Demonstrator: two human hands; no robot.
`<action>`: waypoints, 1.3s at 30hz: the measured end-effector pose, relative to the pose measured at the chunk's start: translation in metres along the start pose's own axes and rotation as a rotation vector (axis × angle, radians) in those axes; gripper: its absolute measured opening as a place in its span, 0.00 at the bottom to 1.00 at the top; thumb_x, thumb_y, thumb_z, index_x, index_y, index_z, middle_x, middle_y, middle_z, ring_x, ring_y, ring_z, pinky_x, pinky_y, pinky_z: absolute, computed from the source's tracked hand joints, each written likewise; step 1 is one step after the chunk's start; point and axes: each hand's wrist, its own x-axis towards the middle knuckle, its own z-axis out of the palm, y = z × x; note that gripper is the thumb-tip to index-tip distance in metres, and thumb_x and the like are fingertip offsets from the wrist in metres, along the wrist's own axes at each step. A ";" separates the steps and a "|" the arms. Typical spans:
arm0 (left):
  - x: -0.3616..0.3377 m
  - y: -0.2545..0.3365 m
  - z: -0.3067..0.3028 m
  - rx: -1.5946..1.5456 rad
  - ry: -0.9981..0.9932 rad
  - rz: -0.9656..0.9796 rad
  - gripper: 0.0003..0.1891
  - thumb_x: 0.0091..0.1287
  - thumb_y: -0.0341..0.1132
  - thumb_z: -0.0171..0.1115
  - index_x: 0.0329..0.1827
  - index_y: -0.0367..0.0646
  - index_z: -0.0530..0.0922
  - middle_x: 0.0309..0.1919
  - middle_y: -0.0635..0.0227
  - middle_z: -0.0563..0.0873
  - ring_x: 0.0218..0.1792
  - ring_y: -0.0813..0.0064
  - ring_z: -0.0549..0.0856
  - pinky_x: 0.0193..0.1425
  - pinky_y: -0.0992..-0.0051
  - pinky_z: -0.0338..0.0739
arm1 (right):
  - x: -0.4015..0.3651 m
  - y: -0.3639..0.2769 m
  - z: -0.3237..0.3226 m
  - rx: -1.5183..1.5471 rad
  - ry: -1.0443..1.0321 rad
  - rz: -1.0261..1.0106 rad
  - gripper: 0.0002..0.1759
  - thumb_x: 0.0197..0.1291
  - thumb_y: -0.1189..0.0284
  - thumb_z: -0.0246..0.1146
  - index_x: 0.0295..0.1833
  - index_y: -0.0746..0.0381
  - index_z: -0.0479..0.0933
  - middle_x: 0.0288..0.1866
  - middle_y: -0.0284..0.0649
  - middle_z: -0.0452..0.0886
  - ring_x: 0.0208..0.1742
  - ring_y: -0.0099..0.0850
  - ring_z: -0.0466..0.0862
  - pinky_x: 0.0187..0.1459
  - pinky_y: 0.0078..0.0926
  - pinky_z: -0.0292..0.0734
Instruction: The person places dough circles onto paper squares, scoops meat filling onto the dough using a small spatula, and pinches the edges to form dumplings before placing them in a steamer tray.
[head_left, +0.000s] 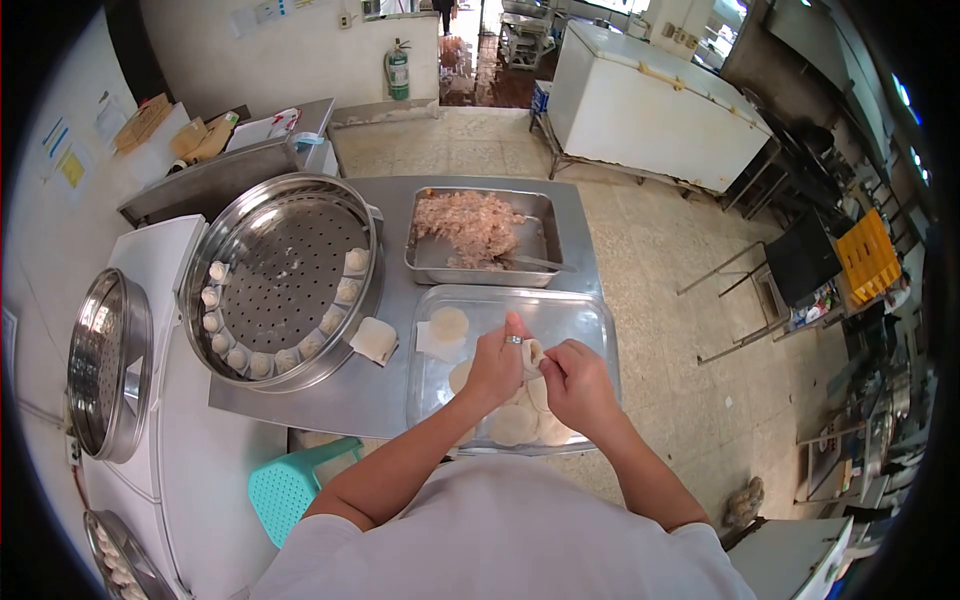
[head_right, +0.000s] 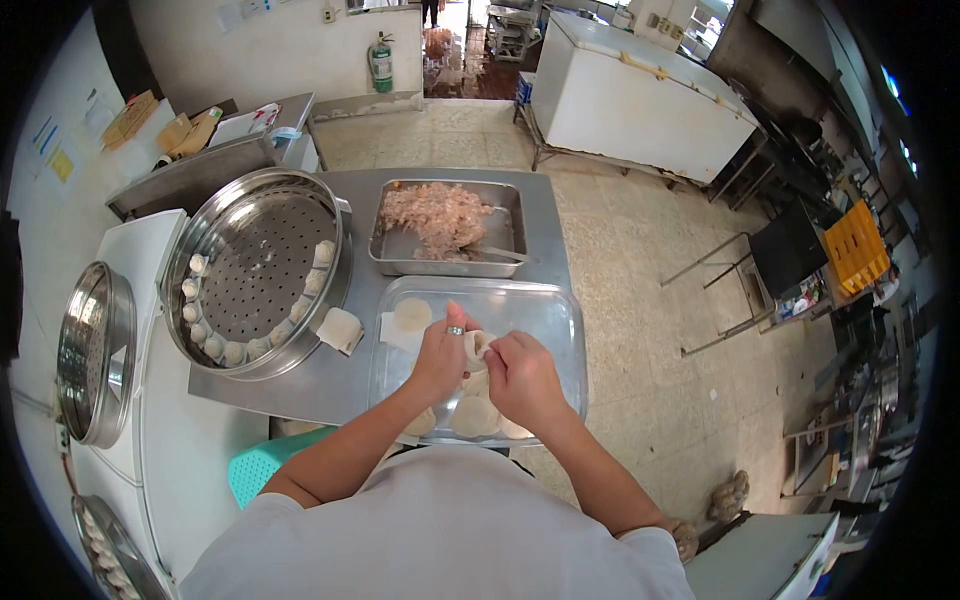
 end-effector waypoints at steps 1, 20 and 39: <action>0.003 -0.004 -0.001 0.028 -0.010 -0.012 0.41 0.80 0.70 0.33 0.36 0.40 0.81 0.26 0.70 0.82 0.25 0.80 0.81 0.25 0.76 0.77 | 0.000 0.000 0.000 -0.002 0.005 -0.007 0.04 0.64 0.78 0.68 0.40 0.69 0.81 0.34 0.49 0.82 0.34 0.44 0.83 0.36 0.39 0.77; 0.002 0.002 -0.008 0.002 0.040 0.095 0.40 0.84 0.64 0.37 0.34 0.36 0.83 0.28 0.69 0.84 0.32 0.79 0.81 0.39 0.75 0.77 | 0.003 -0.002 0.007 0.327 -0.109 0.512 0.09 0.65 0.74 0.69 0.40 0.71 0.86 0.30 0.50 0.87 0.29 0.33 0.86 0.33 0.29 0.80; 0.005 0.005 -0.003 -0.098 0.104 0.116 0.42 0.83 0.65 0.36 0.33 0.34 0.84 0.30 0.67 0.86 0.34 0.77 0.82 0.43 0.72 0.79 | 0.004 -0.012 0.004 0.098 0.032 0.189 0.07 0.64 0.77 0.68 0.42 0.71 0.83 0.33 0.53 0.86 0.29 0.44 0.87 0.33 0.35 0.81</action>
